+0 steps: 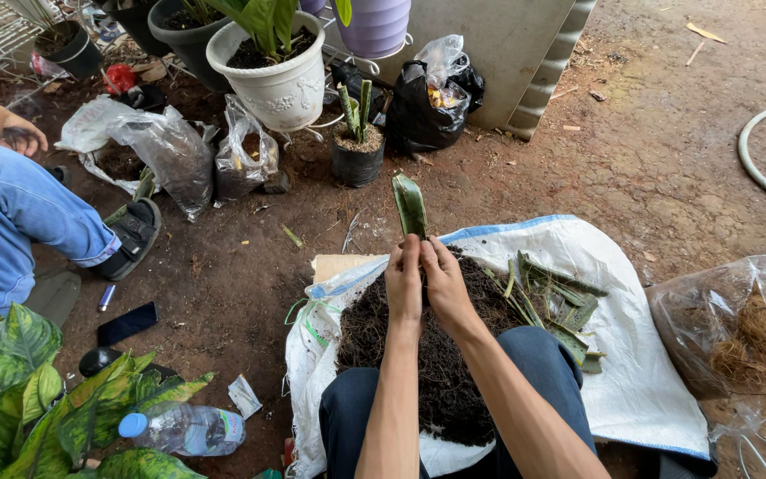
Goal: The person holds a plant cutting and wraps soil around its base by hand. They repeatedly adjust the soil and the cutting to secure it, then place the wrapped cutting on a white sack.
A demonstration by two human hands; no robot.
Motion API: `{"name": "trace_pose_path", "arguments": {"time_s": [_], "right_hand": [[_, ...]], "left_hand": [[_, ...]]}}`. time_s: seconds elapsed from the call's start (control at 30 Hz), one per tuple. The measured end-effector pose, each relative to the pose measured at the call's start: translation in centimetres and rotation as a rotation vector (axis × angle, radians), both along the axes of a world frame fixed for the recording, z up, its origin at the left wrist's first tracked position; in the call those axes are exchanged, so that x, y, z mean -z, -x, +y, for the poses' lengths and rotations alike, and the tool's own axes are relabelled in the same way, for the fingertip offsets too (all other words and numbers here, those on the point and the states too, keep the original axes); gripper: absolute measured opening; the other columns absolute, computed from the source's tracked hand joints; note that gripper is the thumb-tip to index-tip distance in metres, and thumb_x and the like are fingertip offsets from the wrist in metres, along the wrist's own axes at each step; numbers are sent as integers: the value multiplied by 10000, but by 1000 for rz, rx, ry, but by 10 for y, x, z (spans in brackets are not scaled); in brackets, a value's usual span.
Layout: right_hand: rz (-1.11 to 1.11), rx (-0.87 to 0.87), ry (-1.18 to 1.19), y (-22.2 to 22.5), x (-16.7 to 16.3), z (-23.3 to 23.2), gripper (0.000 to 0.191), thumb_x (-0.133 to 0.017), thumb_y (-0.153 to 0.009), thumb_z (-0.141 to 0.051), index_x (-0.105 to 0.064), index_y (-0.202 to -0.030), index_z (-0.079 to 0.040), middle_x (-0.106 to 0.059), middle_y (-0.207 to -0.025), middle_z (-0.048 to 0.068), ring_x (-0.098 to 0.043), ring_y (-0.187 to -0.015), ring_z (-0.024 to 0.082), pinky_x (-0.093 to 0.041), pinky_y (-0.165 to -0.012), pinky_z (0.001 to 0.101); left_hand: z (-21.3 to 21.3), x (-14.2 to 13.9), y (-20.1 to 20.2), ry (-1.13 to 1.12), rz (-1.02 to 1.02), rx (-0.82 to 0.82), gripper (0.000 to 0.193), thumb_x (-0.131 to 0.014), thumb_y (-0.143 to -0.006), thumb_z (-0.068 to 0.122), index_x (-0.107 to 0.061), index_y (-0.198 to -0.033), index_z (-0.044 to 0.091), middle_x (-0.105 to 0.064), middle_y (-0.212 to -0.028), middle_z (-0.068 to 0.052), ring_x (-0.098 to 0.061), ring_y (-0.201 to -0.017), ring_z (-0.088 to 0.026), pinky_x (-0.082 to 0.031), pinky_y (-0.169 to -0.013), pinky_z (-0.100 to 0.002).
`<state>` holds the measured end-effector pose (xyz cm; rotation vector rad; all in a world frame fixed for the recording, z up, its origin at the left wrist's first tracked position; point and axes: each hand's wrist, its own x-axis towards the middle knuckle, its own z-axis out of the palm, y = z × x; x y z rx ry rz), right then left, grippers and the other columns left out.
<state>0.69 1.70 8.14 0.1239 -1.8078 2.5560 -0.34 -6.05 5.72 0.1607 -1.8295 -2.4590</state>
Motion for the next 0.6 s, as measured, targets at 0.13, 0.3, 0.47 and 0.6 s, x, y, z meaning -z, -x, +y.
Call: {"name": "trace_pose_path", "arguments": {"time_s": [0.13,0.3,0.47,0.6], "right_hand": [[-40,-9,101,-3,4,3,485,-338,-1079,-477,-582,-1015,-63,-594,-826,17,-559,-684,118,-533,-595,288],[-2,7,60,1,15,4,490,-376,-1078,-489,-572,-933,-64,-615,-816,18,-572,-663,118,-529,-574,283],[-13,5,65,2,20,3,405,-462,-1082,-415,-608,-923,-72,-596,-792,3,-516,-650,96,-482,-576,253],[18,-14,106,2,19,8,421,-439,-1106,-408,-601,-907,-74,-591,-781,-5,-515,-637,88,-468,-547,245]], "left_hand": [[1,-5,-7,-1,-89,66,691,-591,-846,743,-648,-1018,76,-600,-835,-6,-604,-780,-167,-506,-754,-443],[9,-2,-9,66,-25,-16,621,-556,-913,689,-678,-953,81,-581,-747,17,-542,-645,-106,-469,-580,-308],[14,4,-5,-83,133,-24,446,-561,-994,495,-632,-924,60,-585,-689,2,-496,-529,-90,-462,-465,-269],[17,11,-3,25,282,-68,368,-586,-1057,408,-600,-918,68,-600,-720,-18,-521,-603,-71,-488,-541,-252]]}}
